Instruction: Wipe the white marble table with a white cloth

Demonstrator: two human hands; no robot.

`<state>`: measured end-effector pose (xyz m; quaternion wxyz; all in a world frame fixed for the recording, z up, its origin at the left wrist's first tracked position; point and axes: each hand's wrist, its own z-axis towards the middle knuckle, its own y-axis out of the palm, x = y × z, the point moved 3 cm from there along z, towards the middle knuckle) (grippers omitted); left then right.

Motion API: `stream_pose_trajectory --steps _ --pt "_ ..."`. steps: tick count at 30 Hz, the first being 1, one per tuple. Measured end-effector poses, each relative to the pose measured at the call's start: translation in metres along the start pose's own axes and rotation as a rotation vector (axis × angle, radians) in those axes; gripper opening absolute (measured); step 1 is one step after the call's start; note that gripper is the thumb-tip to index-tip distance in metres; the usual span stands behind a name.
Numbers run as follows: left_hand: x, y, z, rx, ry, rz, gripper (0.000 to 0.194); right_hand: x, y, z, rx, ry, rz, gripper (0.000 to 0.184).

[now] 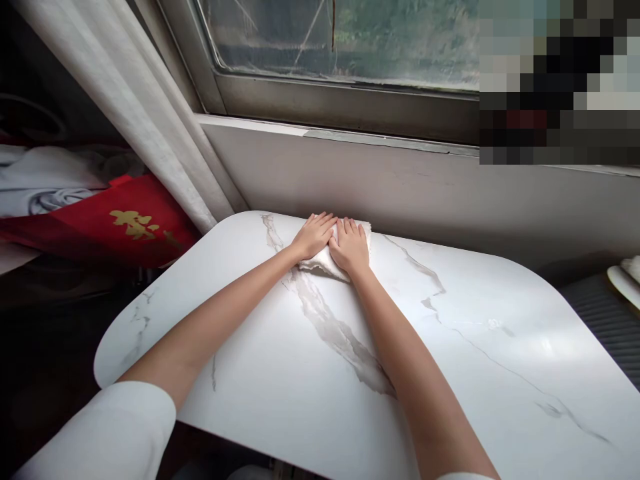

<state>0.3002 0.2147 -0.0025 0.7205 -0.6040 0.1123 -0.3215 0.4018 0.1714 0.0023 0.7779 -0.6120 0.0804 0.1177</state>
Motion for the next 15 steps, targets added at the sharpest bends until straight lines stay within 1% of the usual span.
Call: stream_pose_trajectory --steps 2,4,7,9,11,12,14,15 --pt "0.005 -0.003 -0.019 -0.018 0.002 -0.013 0.046 -0.003 -0.003 -0.016 -0.017 0.001 0.113 0.054" --pt "0.011 -0.009 -0.046 -0.031 0.021 -0.036 0.047 -0.011 -0.005 -0.041 -0.022 0.005 0.245 0.053" --pt "0.021 -0.023 -0.1 -0.05 0.082 -0.064 0.047 -0.033 -0.009 -0.094 -0.023 0.009 0.425 0.052" --pt "0.028 -0.035 -0.143 -0.065 0.12 -0.075 0.047 -0.053 -0.012 -0.135 -0.058 -0.017 0.539 0.053" --pt "0.033 -0.047 -0.184 -0.067 0.126 -0.075 0.047 -0.075 -0.017 -0.173 -0.118 -0.049 0.644 0.053" --pt "0.035 -0.053 -0.204 -0.066 0.12 -0.071 0.048 -0.086 -0.02 -0.188 -0.177 -0.068 0.692 0.054" --pt "0.036 -0.063 -0.235 -0.074 0.104 -0.061 0.049 -0.104 -0.026 -0.209 -0.294 -0.106 0.764 0.057" --pt "0.036 -0.067 -0.247 -0.078 0.095 -0.055 0.05 -0.112 -0.029 -0.215 -0.35 -0.122 0.783 0.059"
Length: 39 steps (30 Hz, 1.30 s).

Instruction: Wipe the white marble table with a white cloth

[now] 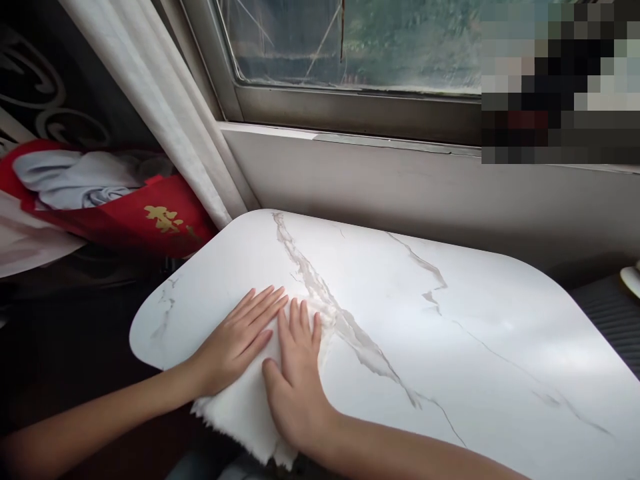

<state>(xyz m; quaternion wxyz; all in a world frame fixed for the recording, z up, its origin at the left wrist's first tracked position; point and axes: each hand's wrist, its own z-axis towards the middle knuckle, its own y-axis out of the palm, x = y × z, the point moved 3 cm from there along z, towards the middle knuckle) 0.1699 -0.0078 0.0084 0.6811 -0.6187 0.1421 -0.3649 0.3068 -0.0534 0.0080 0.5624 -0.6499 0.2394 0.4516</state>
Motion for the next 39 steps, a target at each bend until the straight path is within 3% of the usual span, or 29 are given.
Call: stream_pose_trajectory --steps 3,7,12,18,23,27,31,35,39 --pt "-0.003 -0.005 -0.015 -0.016 -0.024 0.014 0.051 -0.012 0.006 0.004 -0.11 0.028 -0.019 0.062" --pt "-0.027 -0.004 0.009 -0.025 -0.046 0.04 0.049 -0.009 0.002 0.042 -0.066 0.019 -0.21 0.06" --pt "-0.086 0.003 0.089 0.021 -0.093 0.092 0.048 0.017 -0.018 0.127 0.113 -0.043 -0.524 0.057" --pt "-0.15 0.014 0.197 0.017 -0.106 0.121 0.044 0.045 -0.048 0.224 0.342 0.042 -0.676 0.055" --pt "-0.172 0.015 0.235 0.041 -0.126 0.136 0.041 0.052 -0.058 0.263 0.417 0.089 -0.711 0.053" --pt "-0.174 0.013 0.231 0.065 -0.099 0.138 0.041 0.051 -0.057 0.266 0.403 0.076 -0.757 0.053" --pt "-0.168 0.007 0.206 0.02 -0.074 0.13 0.045 0.045 -0.043 0.25 0.343 0.065 -0.782 0.056" --pt "-0.16 -0.004 0.154 -0.011 -0.043 0.097 0.048 0.025 -0.011 0.219 0.257 0.015 -0.785 0.059" --pt "-0.153 -0.02 0.077 0.005 -0.063 0.071 0.05 -0.007 0.033 0.18 0.168 -0.109 -0.714 0.061"
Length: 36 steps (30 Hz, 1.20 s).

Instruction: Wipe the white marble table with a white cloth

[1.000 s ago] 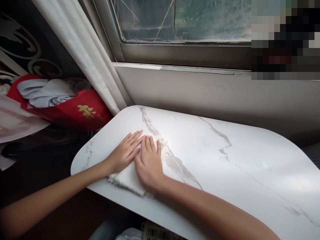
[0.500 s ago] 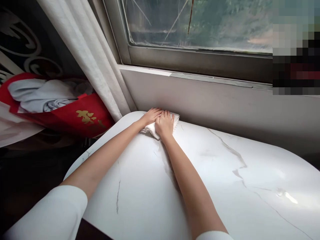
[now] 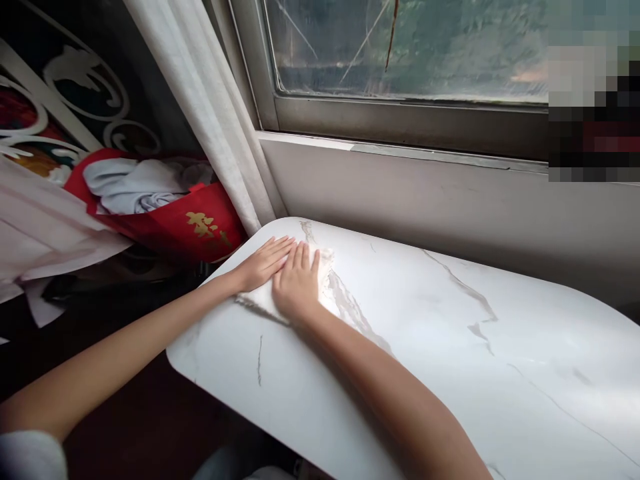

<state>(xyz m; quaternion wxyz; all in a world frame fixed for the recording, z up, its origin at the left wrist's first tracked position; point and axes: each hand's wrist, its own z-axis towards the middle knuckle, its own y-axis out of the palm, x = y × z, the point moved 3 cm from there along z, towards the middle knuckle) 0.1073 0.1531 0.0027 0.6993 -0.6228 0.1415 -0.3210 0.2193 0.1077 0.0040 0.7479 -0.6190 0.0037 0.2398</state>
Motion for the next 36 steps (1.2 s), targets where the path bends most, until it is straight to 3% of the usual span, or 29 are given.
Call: stream_pose_trajectory --steps 5,7,10,12,14,17,25,28,32,36 --pt "0.0 -0.024 -0.099 0.048 -0.104 -0.016 0.051 -0.068 0.006 -0.039 -0.029 -0.188 0.133 0.062" --pt "0.0 -0.034 -0.128 0.119 -0.197 0.017 0.049 -0.089 0.009 -0.046 -0.034 -0.246 0.186 0.063" --pt "-0.003 -0.043 -0.153 0.232 -0.336 0.081 0.045 -0.107 0.014 -0.046 -0.039 -0.285 0.24 0.063" --pt "-0.008 -0.041 -0.155 0.228 -0.367 0.082 0.046 -0.108 0.017 -0.038 -0.046 -0.283 0.252 0.062" --pt "-0.017 -0.035 -0.144 0.189 -0.366 0.065 0.048 -0.101 0.018 -0.024 -0.048 -0.278 0.255 0.061" --pt "-0.036 -0.023 -0.109 0.152 -0.347 0.069 0.049 -0.078 0.019 0.004 -0.059 -0.257 0.234 0.06" --pt "-0.075 0.0 0.044 0.09 -0.2 0.053 0.044 0.01 0.019 0.09 -0.018 0.003 0.063 0.06" --pt "-0.08 0.004 0.086 0.031 -0.148 0.043 0.043 0.032 0.019 0.108 0.044 0.102 0.031 0.059" --pt "-0.083 0.007 0.107 -0.017 -0.103 0.059 0.044 0.042 0.019 0.116 0.098 0.147 0.018 0.058" --pt "-0.079 0.009 0.096 -0.002 -0.151 0.073 0.045 0.039 0.017 0.109 0.085 0.111 0.013 0.058"
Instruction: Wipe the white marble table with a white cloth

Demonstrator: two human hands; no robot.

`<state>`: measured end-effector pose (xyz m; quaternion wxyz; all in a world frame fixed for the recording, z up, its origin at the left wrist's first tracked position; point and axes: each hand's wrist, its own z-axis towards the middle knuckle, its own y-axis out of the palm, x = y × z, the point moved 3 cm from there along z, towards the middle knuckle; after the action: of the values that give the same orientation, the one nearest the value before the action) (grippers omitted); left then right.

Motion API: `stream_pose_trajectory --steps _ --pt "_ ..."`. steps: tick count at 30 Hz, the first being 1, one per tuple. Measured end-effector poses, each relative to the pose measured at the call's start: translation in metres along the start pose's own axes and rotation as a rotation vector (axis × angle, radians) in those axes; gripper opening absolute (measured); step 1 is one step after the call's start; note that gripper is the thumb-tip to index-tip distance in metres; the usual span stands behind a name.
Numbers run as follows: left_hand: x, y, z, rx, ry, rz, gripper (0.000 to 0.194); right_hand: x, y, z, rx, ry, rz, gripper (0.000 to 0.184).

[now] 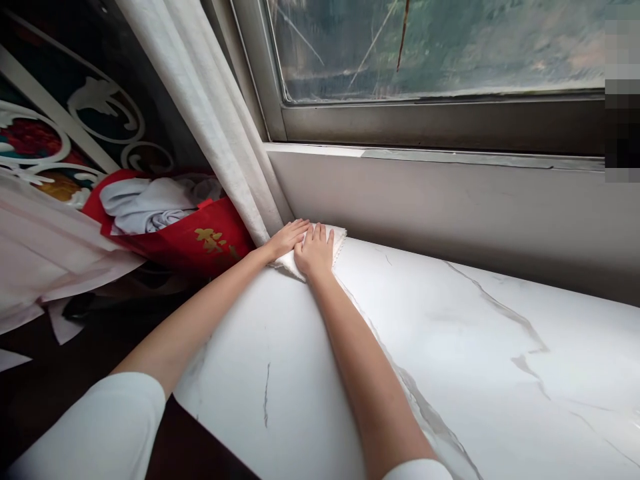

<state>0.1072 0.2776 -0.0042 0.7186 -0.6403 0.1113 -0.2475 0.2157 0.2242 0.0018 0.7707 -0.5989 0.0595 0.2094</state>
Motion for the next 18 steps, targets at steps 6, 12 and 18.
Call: stream_pose_trajectory --steps 6,12,18 --pt "0.026 -0.006 -0.067 0.017 -0.001 -0.032 0.048 -0.022 -0.012 -0.056 -0.057 -0.04 0.033 0.059" --pt "0.065 -0.024 -0.188 0.038 0.06 -0.081 0.05 -0.068 -0.032 -0.158 -0.143 -0.162 0.159 0.061" --pt "0.104 -0.033 -0.262 0.02 0.045 -0.039 0.049 -0.083 -0.057 -0.227 -0.303 -0.306 0.318 0.067"
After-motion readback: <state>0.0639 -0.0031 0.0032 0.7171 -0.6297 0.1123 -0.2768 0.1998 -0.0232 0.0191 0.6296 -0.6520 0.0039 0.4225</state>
